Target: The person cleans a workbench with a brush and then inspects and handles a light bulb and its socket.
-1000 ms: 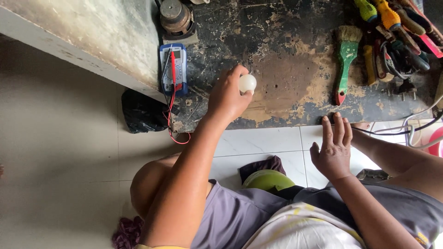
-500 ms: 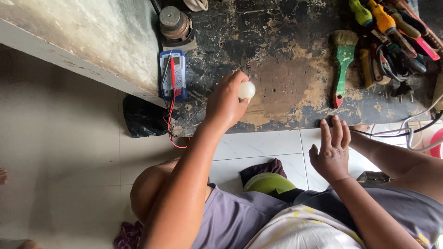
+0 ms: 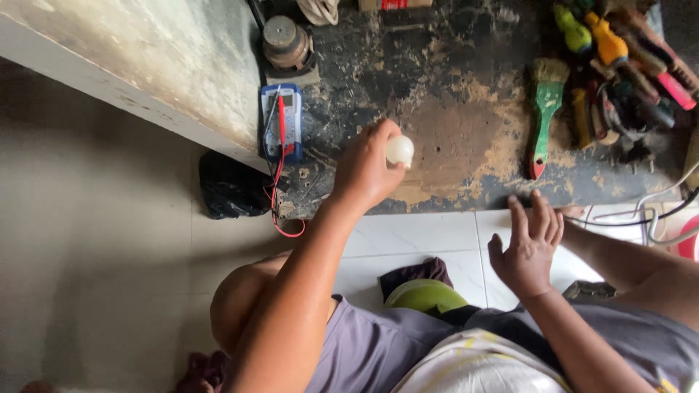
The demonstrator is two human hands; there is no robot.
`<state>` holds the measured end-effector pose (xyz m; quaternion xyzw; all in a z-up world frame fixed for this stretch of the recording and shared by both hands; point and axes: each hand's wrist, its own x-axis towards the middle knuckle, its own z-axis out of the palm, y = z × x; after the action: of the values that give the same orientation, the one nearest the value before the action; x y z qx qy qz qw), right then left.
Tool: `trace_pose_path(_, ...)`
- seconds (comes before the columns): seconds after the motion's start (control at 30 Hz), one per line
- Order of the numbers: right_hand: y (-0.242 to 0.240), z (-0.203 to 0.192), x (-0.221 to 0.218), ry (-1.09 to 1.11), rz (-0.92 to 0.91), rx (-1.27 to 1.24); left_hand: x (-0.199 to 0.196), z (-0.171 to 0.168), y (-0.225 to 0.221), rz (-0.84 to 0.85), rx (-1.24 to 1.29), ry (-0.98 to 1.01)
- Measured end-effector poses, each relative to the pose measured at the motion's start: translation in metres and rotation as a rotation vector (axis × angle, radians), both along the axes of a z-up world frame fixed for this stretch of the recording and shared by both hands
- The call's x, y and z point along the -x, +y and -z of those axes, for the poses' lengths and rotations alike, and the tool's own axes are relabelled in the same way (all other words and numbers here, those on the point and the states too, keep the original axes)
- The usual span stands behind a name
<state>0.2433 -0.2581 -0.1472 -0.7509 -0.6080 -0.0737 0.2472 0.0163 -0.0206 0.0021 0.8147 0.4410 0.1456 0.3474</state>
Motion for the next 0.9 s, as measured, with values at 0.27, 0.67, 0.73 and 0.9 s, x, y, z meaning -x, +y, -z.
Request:
trace_pose_path(0.27,0.070,-0.037,0.032,0.299,-0.189,-0.146,-0.009,0.004,-0.006,-0.028,0.378,-0.164)
trace_pose_path(0.67,0.116,-0.084,0.038,0.441,-0.338,-0.086,-0.010,-0.009,-0.016,-0.024,0.361,-0.201)
trace_pose_path(0.73,0.115,-0.101,0.042,0.444,-0.347,-0.076,-0.011,-0.009,-0.022,0.001,0.326,-0.225)
trace_pose_path(0.9,0.114,-0.127,0.043,0.412,-0.382,-0.001,-0.008,-0.042,-0.042,0.073,0.225,-0.278)
